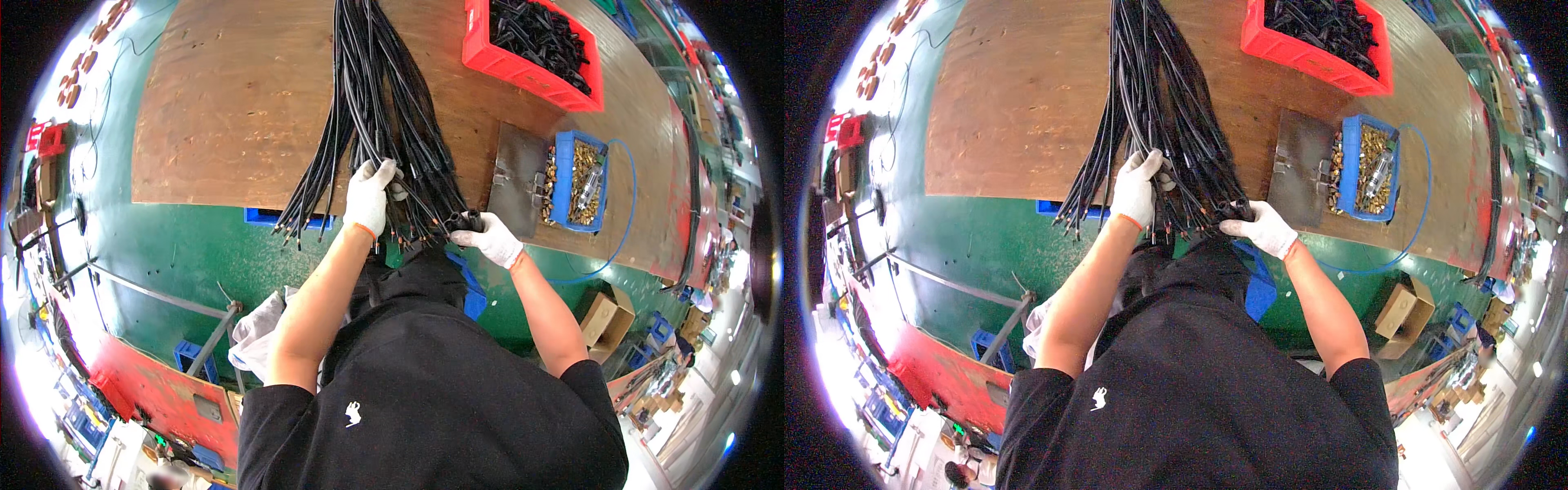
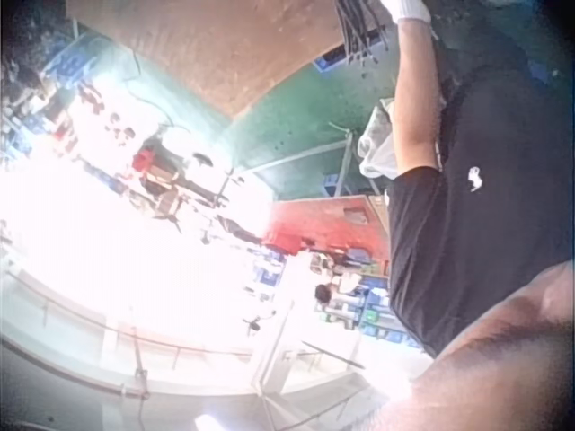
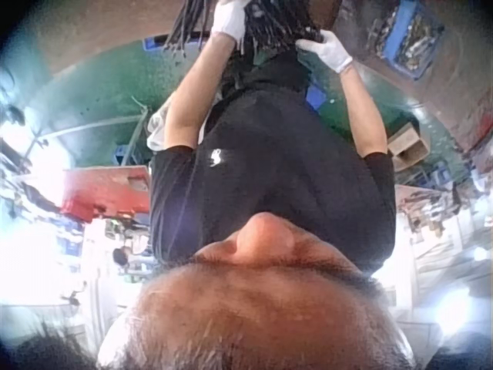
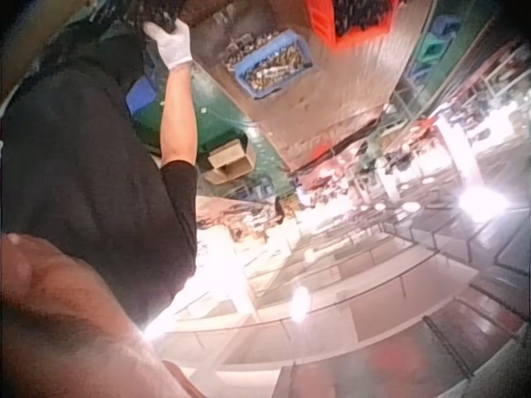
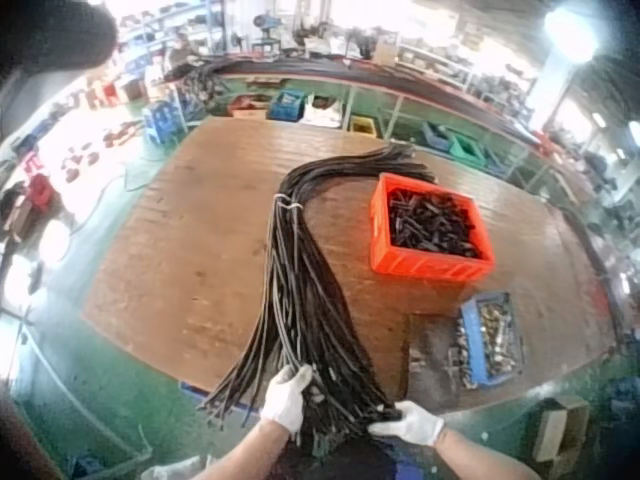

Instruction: Assemble black cables by sliding plastic sleeves onto wires and attaching connector pins.

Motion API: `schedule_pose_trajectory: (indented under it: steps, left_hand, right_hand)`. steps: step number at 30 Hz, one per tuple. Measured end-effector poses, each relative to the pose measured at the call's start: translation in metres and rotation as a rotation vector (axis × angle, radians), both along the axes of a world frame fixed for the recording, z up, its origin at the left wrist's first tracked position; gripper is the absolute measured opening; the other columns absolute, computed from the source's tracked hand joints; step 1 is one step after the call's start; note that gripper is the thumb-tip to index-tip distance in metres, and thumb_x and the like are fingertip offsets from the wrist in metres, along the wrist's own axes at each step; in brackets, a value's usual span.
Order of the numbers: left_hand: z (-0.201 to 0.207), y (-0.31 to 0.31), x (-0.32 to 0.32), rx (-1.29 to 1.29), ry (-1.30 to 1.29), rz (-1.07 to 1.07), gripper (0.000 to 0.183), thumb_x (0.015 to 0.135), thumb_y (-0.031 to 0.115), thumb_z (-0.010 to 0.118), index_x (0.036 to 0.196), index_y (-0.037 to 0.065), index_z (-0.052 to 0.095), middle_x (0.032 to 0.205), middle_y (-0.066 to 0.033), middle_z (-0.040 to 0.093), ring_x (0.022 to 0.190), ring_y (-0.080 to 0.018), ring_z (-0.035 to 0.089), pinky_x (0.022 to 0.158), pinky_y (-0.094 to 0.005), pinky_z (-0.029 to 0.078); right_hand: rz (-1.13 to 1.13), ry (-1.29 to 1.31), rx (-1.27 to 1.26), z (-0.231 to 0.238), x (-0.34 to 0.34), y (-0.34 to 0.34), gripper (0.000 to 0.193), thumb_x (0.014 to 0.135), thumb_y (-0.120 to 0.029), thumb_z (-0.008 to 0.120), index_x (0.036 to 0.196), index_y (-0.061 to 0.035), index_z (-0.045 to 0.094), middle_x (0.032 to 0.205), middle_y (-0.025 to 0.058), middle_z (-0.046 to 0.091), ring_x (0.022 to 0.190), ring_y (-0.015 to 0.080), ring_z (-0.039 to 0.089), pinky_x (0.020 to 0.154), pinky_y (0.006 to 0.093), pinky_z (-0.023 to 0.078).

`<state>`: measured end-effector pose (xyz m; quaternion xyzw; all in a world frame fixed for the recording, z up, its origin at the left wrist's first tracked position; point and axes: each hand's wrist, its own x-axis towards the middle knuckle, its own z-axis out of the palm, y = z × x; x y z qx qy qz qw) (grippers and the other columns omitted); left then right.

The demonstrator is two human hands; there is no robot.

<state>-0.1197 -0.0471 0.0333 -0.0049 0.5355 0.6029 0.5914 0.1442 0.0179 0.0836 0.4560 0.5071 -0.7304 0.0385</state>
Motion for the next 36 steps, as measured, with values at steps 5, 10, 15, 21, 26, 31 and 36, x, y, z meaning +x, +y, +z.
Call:
schedule_pose_trajectory:
  steps: [5, 10, 15, 21, 26, 31, 36]
  left_hand:
    - [-0.005, 0.003, 0.006, 0.000, 0.033, 0.016, 0.012, 0.104, 0.020, 0.065, 0.102, 0.008, 0.064, 0.090, -0.0035, 0.068, 0.069, -0.0122, 0.061, 0.066, -0.0317, 0.058]
    - [0.001, 0.008, 0.009, 0.016, 0.056, 0.010, 0.010, 0.103, 0.018, 0.068, 0.102, 0.008, 0.065, 0.089, -0.0031, 0.069, 0.069, -0.0120, 0.062, 0.066, -0.0309, 0.058]
    - [0.009, 0.019, 0.006, -0.046, -0.020, -0.098, 0.011, 0.096, 0.016, 0.076, 0.098, 0.009, 0.068, 0.086, 0.0001, 0.069, 0.071, -0.0117, 0.065, 0.066, -0.0304, 0.058]
    - [-0.002, 0.019, 0.002, -0.078, 0.236, -0.324, 0.034, 0.099, 0.026, 0.075, 0.115, -0.003, 0.074, 0.104, -0.0068, 0.077, 0.091, -0.0133, 0.067, 0.089, -0.0295, 0.053]
    - [0.002, -0.006, -0.011, -0.247, 0.132, -0.174, 0.030, 0.103, 0.035, 0.067, 0.098, 0.006, 0.071, 0.084, 0.0006, 0.068, 0.063, -0.0066, 0.057, 0.055, -0.0259, 0.050]
    - [-0.007, -0.025, -0.034, -0.167, 0.017, -0.087, 0.032, 0.104, 0.039, 0.067, 0.107, 0.008, 0.070, 0.080, 0.0019, 0.063, 0.060, -0.0072, 0.053, 0.052, -0.0249, 0.044]
    - [0.013, -0.014, -0.037, -0.137, 0.067, -0.163, 0.036, 0.099, 0.046, 0.071, 0.100, 0.010, 0.068, 0.082, 0.0018, 0.063, 0.060, -0.0060, 0.053, 0.054, -0.0240, 0.045]
  right_hand:
    - [-0.004, -0.003, -0.028, -0.001, 0.008, -0.004, 0.036, 0.091, -0.019, 0.084, 0.120, 0.0003, 0.075, 0.110, -0.0007, 0.074, 0.099, 0.0096, 0.063, 0.096, 0.0309, 0.051]
    - [-0.047, -0.044, 0.096, 0.004, -0.005, -0.008, 0.041, 0.089, -0.032, 0.084, 0.114, -0.0002, 0.076, 0.099, -0.0003, 0.073, 0.091, 0.0088, 0.062, 0.085, 0.0290, 0.051]
    - [-0.081, -0.074, 0.169, -0.008, -0.028, -0.010, 0.042, 0.092, -0.030, 0.081, 0.119, 0.0015, 0.074, 0.105, 0.0031, 0.076, 0.091, 0.0108, 0.065, 0.085, 0.0308, 0.053]
    - [-0.425, 0.055, -0.012, -0.039, -0.096, -0.001, 0.033, 0.096, -0.023, 0.077, 0.118, 0.0016, 0.074, 0.105, 0.0028, 0.075, 0.094, 0.0113, 0.066, 0.088, 0.0303, 0.053]
    - [-0.382, -0.043, 0.159, -0.055, -0.144, 0.037, 0.039, 0.090, -0.029, 0.081, 0.115, 0.0007, 0.076, 0.104, 0.0034, 0.076, 0.094, 0.0134, 0.066, 0.088, 0.0321, 0.053]
    - [0.002, -0.296, 0.573, -0.044, -0.168, 0.070, 0.045, 0.092, -0.045, 0.072, 0.108, -0.0033, 0.077, 0.095, 0.0216, 0.077, 0.092, 0.0354, 0.075, 0.085, 0.0436, 0.054]
    - [0.488, -0.192, 0.566, -0.017, -0.155, 0.064, 0.044, 0.091, -0.036, 0.074, 0.115, 0.0013, 0.072, 0.103, 0.0234, 0.075, 0.101, 0.0354, 0.073, 0.092, 0.0430, 0.054]
